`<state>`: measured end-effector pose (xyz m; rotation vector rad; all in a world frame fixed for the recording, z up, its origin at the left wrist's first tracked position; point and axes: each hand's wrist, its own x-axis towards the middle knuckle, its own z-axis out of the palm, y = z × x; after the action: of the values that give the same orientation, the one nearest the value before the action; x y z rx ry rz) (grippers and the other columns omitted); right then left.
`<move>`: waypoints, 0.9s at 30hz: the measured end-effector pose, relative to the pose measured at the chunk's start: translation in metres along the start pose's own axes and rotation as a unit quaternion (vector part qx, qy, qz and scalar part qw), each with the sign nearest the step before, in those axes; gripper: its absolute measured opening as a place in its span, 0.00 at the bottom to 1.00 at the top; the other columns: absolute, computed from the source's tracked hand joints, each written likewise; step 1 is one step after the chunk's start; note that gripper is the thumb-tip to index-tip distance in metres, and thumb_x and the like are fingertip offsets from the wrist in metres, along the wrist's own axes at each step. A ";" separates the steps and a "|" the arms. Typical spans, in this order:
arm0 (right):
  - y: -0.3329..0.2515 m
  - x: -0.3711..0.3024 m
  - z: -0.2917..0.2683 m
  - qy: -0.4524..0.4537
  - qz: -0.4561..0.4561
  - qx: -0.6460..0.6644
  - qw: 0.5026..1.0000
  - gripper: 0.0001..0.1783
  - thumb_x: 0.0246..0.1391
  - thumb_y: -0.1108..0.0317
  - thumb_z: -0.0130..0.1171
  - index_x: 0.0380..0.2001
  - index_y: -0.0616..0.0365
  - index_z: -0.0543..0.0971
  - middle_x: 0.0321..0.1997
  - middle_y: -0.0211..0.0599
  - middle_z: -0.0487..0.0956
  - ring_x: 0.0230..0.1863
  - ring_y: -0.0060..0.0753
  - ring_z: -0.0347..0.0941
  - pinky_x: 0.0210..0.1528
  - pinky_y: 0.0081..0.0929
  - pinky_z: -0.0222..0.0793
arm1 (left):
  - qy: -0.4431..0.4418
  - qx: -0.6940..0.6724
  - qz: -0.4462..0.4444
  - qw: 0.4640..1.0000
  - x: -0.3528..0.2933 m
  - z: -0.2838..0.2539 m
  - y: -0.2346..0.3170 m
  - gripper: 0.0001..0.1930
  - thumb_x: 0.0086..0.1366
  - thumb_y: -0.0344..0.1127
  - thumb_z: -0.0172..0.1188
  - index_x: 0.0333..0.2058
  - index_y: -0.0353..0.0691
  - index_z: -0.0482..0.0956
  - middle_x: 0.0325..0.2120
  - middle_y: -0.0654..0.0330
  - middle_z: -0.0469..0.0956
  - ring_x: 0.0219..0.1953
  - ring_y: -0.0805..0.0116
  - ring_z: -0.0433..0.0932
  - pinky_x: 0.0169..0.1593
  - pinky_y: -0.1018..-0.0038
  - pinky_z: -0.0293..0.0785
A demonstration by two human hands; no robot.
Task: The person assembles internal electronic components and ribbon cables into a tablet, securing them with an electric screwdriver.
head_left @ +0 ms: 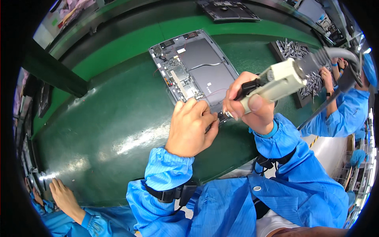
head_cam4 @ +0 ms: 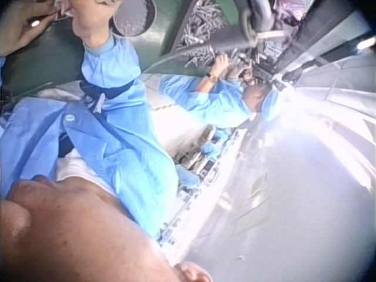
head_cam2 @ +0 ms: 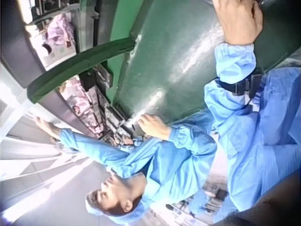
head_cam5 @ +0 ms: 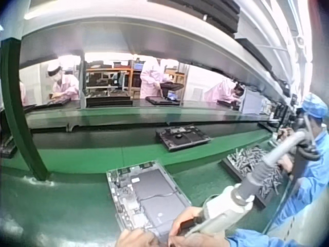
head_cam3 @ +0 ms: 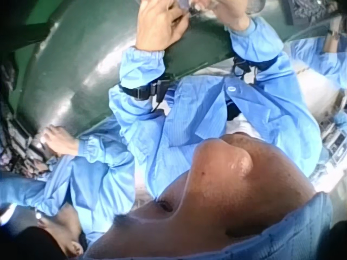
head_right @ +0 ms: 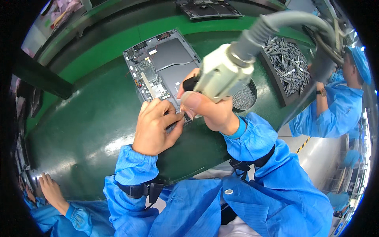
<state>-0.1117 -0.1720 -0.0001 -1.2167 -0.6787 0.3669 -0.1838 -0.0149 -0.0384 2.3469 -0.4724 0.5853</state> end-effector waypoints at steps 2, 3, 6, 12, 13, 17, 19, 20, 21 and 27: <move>0.001 0.000 0.009 0.028 -0.003 0.001 1.000 0.27 0.47 0.48 0.60 0.30 0.66 0.68 0.14 0.31 0.65 0.16 0.24 0.63 0.27 0.25 0.67 | -0.002 0.002 0.008 1.000 -0.001 0.002 -0.002 0.05 0.43 0.28 0.64 0.24 0.40 0.80 0.22 0.64 0.68 0.28 0.65 0.67 0.33 0.70 0.60; 0.002 -0.001 0.012 0.042 0.000 0.006 0.999 0.27 0.48 0.49 0.60 0.30 0.66 0.68 0.14 0.31 0.65 0.16 0.24 0.63 0.27 0.25 0.67 | -0.002 0.002 0.011 1.000 -0.002 0.003 -0.004 0.05 0.43 0.28 0.64 0.24 0.40 0.80 0.22 0.64 0.69 0.28 0.64 0.68 0.33 0.69 0.60; -0.004 0.001 0.018 0.065 -0.017 0.033 0.997 0.20 0.48 0.59 0.61 0.35 0.65 0.70 0.20 0.34 0.70 0.19 0.22 0.66 0.24 0.21 0.66 | -0.005 0.020 0.029 0.999 0.001 0.002 -0.001 0.04 0.44 0.31 0.63 0.22 0.40 0.80 0.22 0.63 0.68 0.29 0.64 0.67 0.33 0.67 0.59; -0.038 0.008 -0.018 0.149 -0.095 0.060 0.982 0.16 0.44 0.60 0.67 0.27 0.62 0.76 0.21 0.31 0.75 0.14 0.19 0.67 0.16 0.20 0.64 | -0.034 0.042 0.039 0.998 0.010 0.009 -0.003 0.08 0.46 0.28 0.66 0.27 0.34 0.80 0.24 0.58 0.71 0.30 0.60 0.71 0.35 0.69 0.65; -0.057 0.000 -0.030 0.177 -0.133 0.070 0.973 0.17 0.43 0.58 0.67 0.26 0.63 0.76 0.22 0.33 0.75 0.13 0.19 0.66 0.15 0.21 0.64 | -0.037 0.050 0.042 0.997 0.011 0.008 0.001 0.08 0.47 0.27 0.66 0.28 0.33 0.80 0.23 0.57 0.71 0.29 0.60 0.71 0.36 0.69 0.66; -0.112 -0.040 -0.076 0.253 -0.190 -0.006 0.949 0.20 0.40 0.56 0.67 0.22 0.66 0.76 0.22 0.38 0.75 0.11 0.22 0.66 0.16 0.23 0.66 | -0.048 0.059 0.048 0.996 0.012 0.013 -0.008 0.08 0.52 0.26 0.64 0.33 0.32 0.81 0.25 0.60 0.71 0.28 0.69 0.69 0.31 0.76 0.65; -0.124 -0.063 -0.100 0.285 -0.188 -0.075 0.937 0.21 0.40 0.55 0.67 0.21 0.65 0.76 0.19 0.37 0.75 0.13 0.23 0.68 0.17 0.24 0.67 | -0.072 0.054 -0.014 0.996 0.013 0.015 -0.005 0.08 0.55 0.28 0.62 0.34 0.32 0.81 0.25 0.62 0.69 0.26 0.73 0.67 0.28 0.78 0.62; -0.133 -0.076 -0.103 0.302 -0.197 -0.075 0.930 0.21 0.40 0.55 0.67 0.21 0.65 0.76 0.19 0.37 0.75 0.13 0.23 0.68 0.17 0.24 0.67 | -0.056 0.052 -0.001 0.997 0.013 0.017 -0.003 0.06 0.56 0.28 0.61 0.31 0.30 0.80 0.23 0.63 0.68 0.24 0.73 0.64 0.27 0.77 0.60; -0.144 -0.087 -0.105 0.322 -0.180 -0.110 0.923 0.21 0.39 0.54 0.67 0.21 0.64 0.76 0.17 0.35 0.74 0.13 0.23 0.68 0.16 0.24 0.66 | -0.066 0.053 0.015 0.996 0.011 0.018 -0.006 0.06 0.56 0.28 0.61 0.31 0.30 0.80 0.23 0.63 0.68 0.24 0.73 0.64 0.27 0.77 0.60; -0.242 -0.134 -0.142 0.333 -0.302 -0.364 0.816 0.26 0.53 0.51 0.54 0.44 0.63 0.67 0.17 0.42 0.72 0.12 0.28 0.69 0.08 0.20 0.64 | -0.031 0.033 -0.004 0.999 0.009 0.021 -0.010 0.09 0.58 0.29 0.60 0.25 0.26 0.77 0.20 0.64 0.64 0.24 0.75 0.62 0.29 0.78 0.59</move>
<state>-0.1417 -0.4342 0.1635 -1.6227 -0.5478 -0.9140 -0.1654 -0.0236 -0.0535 2.4344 -0.4781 0.5335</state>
